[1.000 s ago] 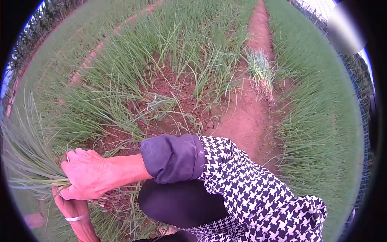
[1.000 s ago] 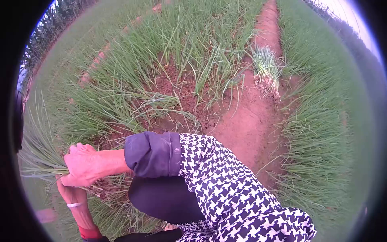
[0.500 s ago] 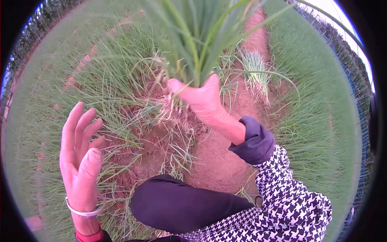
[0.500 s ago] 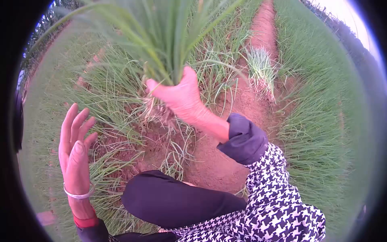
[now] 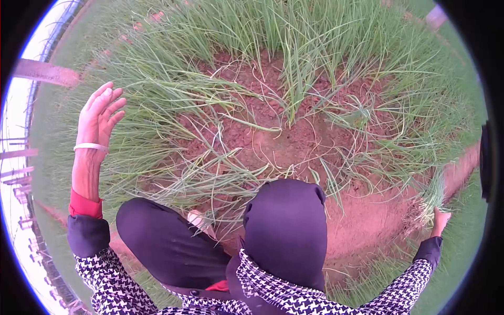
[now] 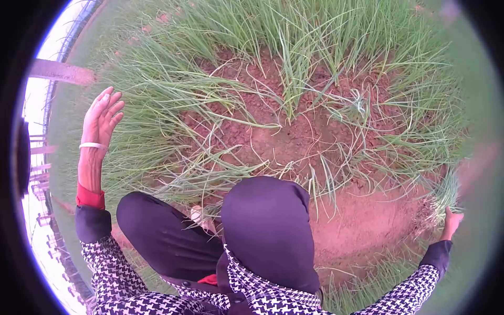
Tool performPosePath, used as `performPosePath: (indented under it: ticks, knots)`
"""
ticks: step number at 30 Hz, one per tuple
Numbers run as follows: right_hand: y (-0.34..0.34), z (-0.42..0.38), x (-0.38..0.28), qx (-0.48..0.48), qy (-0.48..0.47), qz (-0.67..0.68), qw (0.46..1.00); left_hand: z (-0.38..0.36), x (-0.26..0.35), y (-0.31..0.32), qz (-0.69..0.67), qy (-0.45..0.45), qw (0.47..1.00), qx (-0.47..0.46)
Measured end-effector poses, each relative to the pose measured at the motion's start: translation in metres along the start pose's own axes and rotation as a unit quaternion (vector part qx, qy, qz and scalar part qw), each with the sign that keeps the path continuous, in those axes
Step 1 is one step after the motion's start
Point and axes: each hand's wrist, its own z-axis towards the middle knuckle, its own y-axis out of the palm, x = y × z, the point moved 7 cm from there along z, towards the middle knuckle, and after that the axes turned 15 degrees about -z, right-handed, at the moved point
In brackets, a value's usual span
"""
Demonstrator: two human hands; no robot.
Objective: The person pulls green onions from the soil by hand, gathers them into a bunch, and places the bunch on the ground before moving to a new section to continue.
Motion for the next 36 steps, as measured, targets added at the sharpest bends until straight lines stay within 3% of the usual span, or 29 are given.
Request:
performPosePath:
  ticks: [2, 3, 5, 7, 10, 17, 20, 22, 25, 28, 32, 36]
  knots:
    - [-0.104, -0.087, -0.072, -0.001, -0.027, -0.007, 1.000, -0.006, -0.013, -0.031, -0.002, -0.016, 0.999, 0.030]
    - [-0.091, -0.062, -0.083, 0.071, -0.081, 0.045, 0.993, -0.013, -0.018, -0.040, -0.009, -0.020, 0.998, 0.052]
    - [-0.126, -0.079, -0.143, 0.125, -0.148, 0.176, 0.965, -0.021, -0.032, -0.060, -0.018, -0.036, 0.998, 0.055]
    - [-0.176, -0.123, -0.209, 0.072, -0.226, 0.314, 0.919, -0.030, -0.042, -0.074, -0.033, -0.045, 0.996, 0.070]
    - [-0.261, -0.209, -0.288, 0.097, -0.347, 0.394, 0.846, -0.044, -0.053, -0.091, -0.046, -0.051, 0.995, 0.067]
    - [-0.388, -0.388, -0.378, 0.050, -0.520, 0.456, 0.721, -0.093, -0.082, -0.161, -0.132, -0.061, 0.987, 0.065]
    - [-0.406, -0.435, -0.404, 0.047, -0.583, 0.389, 0.712, -0.135, -0.086, -0.180, -0.164, -0.076, 0.983, 0.032]
    - [-0.419, -0.476, -0.425, 0.008, -0.627, 0.417, 0.658, -0.164, -0.089, -0.185, -0.171, -0.114, 0.978, -0.029]
    - [-0.441, -0.543, -0.445, -0.054, -0.679, 0.396, 0.616, -0.212, -0.110, -0.199, -0.158, -0.288, 0.939, -0.098]
    - [-0.457, -0.594, -0.457, -0.091, -0.739, 0.377, 0.551, -0.259, -0.148, -0.214, -0.114, -0.442, 0.889, -0.049]
    - [-0.462, -0.657, -0.457, -0.149, -0.785, 0.327, 0.505, -0.288, -0.230, -0.231, -0.028, -0.485, 0.872, -0.062]
    - [-0.428, -0.703, -0.462, -0.214, -0.822, 0.243, 0.469, -0.292, -0.297, -0.268, 0.033, -0.415, 0.907, 0.066]
